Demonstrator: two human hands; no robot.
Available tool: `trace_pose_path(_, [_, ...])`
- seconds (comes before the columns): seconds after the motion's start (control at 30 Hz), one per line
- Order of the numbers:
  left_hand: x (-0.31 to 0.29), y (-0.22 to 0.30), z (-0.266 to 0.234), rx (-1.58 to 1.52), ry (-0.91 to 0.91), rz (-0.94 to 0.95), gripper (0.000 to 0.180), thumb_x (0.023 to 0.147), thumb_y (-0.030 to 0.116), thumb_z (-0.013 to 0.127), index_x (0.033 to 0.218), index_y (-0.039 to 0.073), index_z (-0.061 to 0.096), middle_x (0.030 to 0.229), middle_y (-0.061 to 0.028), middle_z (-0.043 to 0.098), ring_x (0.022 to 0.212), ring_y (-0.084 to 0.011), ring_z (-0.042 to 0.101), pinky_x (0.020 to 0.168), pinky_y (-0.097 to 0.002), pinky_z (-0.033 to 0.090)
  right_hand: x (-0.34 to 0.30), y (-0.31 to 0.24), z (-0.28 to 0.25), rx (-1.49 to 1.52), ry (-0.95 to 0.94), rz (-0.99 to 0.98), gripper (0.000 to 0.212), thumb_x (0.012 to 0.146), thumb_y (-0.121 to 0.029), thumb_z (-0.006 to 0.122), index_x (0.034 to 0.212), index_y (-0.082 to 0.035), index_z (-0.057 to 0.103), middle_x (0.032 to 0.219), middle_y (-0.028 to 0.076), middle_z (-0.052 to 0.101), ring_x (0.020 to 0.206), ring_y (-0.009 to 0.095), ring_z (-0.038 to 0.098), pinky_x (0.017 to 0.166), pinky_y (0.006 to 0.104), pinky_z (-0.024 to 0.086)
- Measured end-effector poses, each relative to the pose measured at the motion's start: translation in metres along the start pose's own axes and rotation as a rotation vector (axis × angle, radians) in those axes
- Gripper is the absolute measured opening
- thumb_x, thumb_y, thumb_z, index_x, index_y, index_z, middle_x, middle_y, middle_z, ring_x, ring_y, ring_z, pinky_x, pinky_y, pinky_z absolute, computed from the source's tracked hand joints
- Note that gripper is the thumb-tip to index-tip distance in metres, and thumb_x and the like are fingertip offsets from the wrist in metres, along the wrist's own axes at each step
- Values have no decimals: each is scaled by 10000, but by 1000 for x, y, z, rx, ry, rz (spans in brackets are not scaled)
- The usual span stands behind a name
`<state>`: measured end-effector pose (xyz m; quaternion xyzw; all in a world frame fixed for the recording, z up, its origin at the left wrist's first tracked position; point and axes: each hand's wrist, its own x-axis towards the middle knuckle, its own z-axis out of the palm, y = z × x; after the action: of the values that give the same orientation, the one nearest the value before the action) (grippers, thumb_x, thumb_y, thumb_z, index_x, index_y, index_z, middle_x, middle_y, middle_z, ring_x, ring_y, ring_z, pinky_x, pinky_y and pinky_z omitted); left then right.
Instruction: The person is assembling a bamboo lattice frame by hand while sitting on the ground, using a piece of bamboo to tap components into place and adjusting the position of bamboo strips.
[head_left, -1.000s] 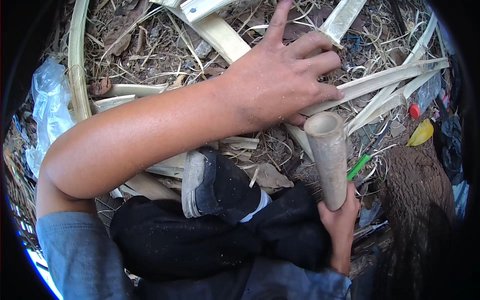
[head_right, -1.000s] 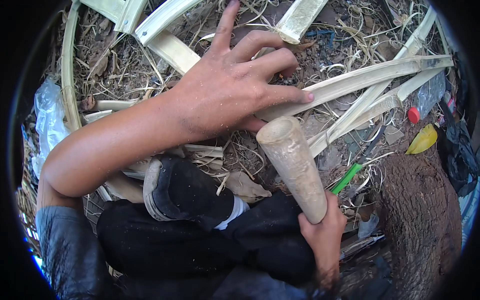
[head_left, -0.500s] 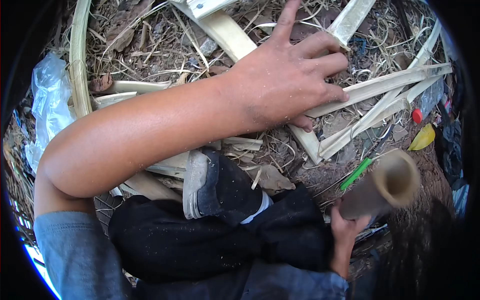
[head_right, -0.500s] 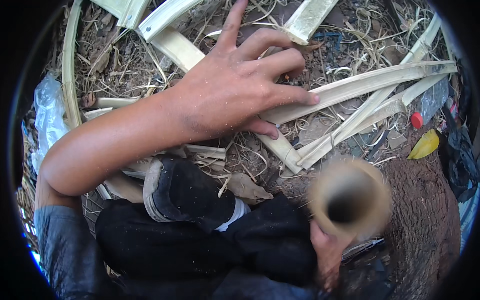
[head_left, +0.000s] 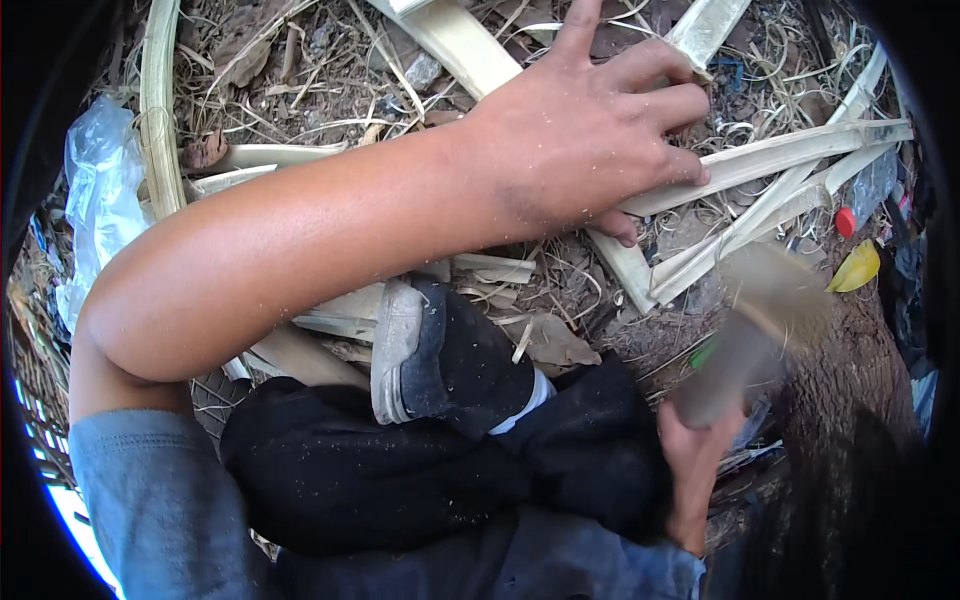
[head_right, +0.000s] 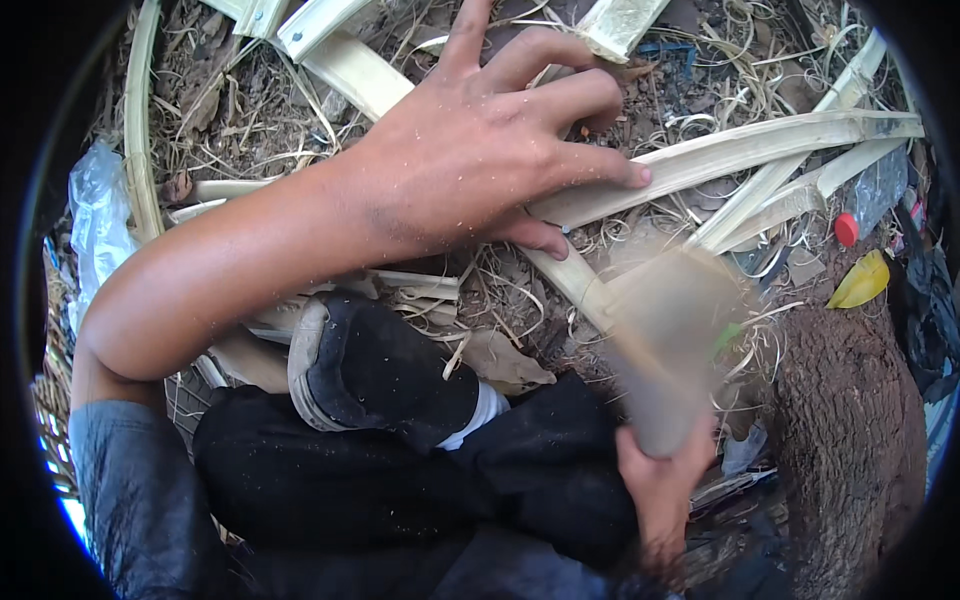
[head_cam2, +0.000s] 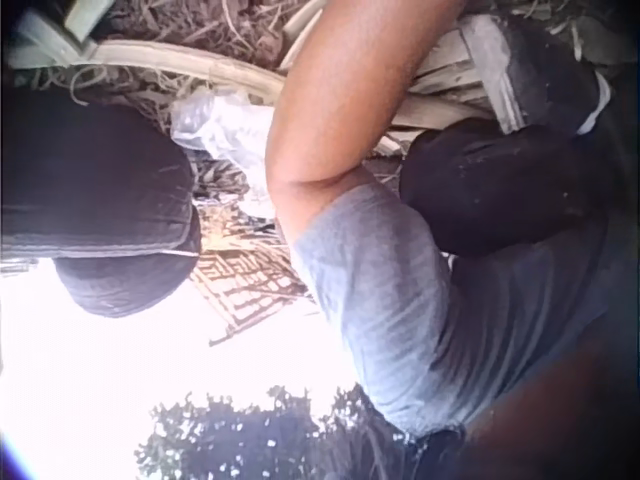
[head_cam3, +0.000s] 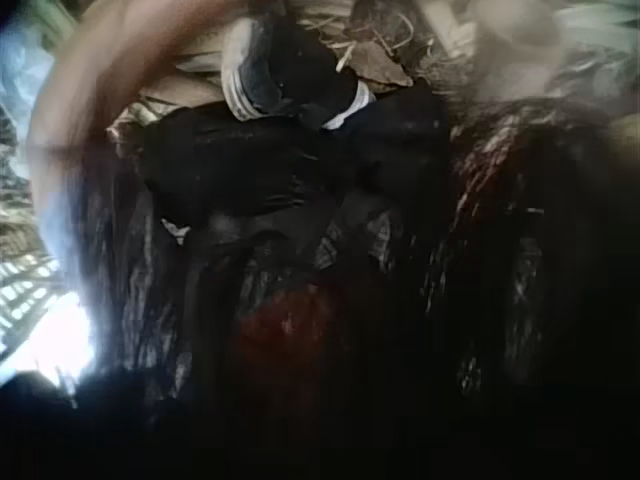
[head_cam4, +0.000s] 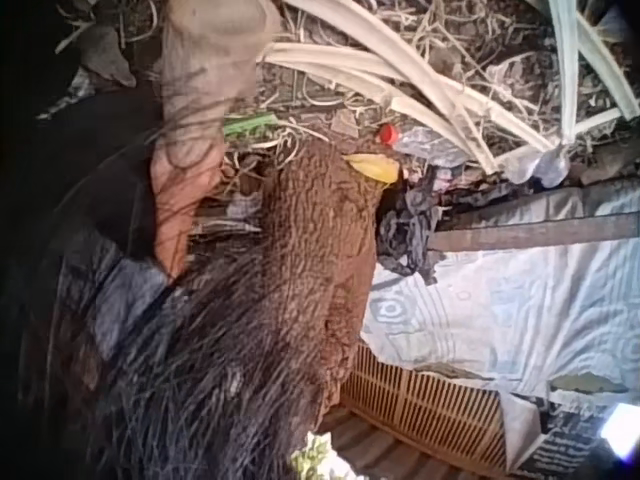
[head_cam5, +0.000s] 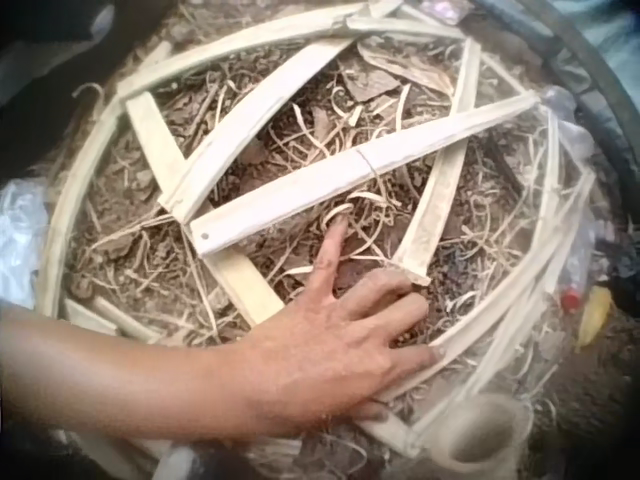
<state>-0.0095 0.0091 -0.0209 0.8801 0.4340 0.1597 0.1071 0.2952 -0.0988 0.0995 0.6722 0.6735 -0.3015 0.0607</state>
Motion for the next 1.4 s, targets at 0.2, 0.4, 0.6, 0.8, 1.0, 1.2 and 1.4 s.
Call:
trace_pose_path(0.2, [-9,-18,-14,-223,-191,30,568,913,428,644,1385,139,517,1288,-147,427,1391,-306,295,1086,-824,103,-13,2,-8,-74,117,164,500,693,-20,742,1156,23,561,939,126,667,884,200,652,820,339,504])
trace_pose_path(0.4, [-7,-16,-20,-326,-175,25,621,883,469,661,1383,133,507,1257,-145,430,1379,-304,311,1090,-819,107,-4,9,5,-32,40,69,506,687,0,752,1156,21,565,936,93,642,864,191,628,813,330,493])
trace_pose_path(0.6, [-10,-6,-18,-234,-155,-34,621,801,459,701,1353,224,540,1272,-97,463,1384,-288,329,1123,-784,55,5,1,5,1,52,58,468,695,-21,742,1116,30,543,906,126,639,828,225,635,786,350,505])
trace_pose_path(0.8, [-5,3,-8,-177,-32,-119,646,632,447,827,1250,364,655,1237,19,540,1345,-227,406,1171,-724,40,1,7,-1,189,215,87,401,719,-40,762,1059,15,556,880,111,651,810,224,647,769,380,514])
trace_pose_path(1.0, [-4,-6,-23,-207,-226,-21,583,898,436,631,1392,155,497,1323,-138,434,1415,-314,278,1109,-801,73,-7,3,-8,-174,141,252,462,711,-29,756,1121,32,552,930,105,646,877,233,633,843,367,500])
trace_pose_path(1.2, [-5,-18,-36,-287,-258,44,584,935,463,605,1422,164,485,1356,-149,417,1434,-315,252,1101,-806,98,0,0,-5,274,317,-45,440,747,45,722,1143,17,531,959,122,616,889,198,603,841,348,491])
trace_pose_path(1.4, [-11,3,-6,-157,-33,-116,720,586,497,831,1275,420,635,1220,13,542,1310,-246,426,1181,-708,50,-1,9,-20,285,264,23,470,759,85,732,1171,6,520,957,88,611,882,168,592,839,324,485])
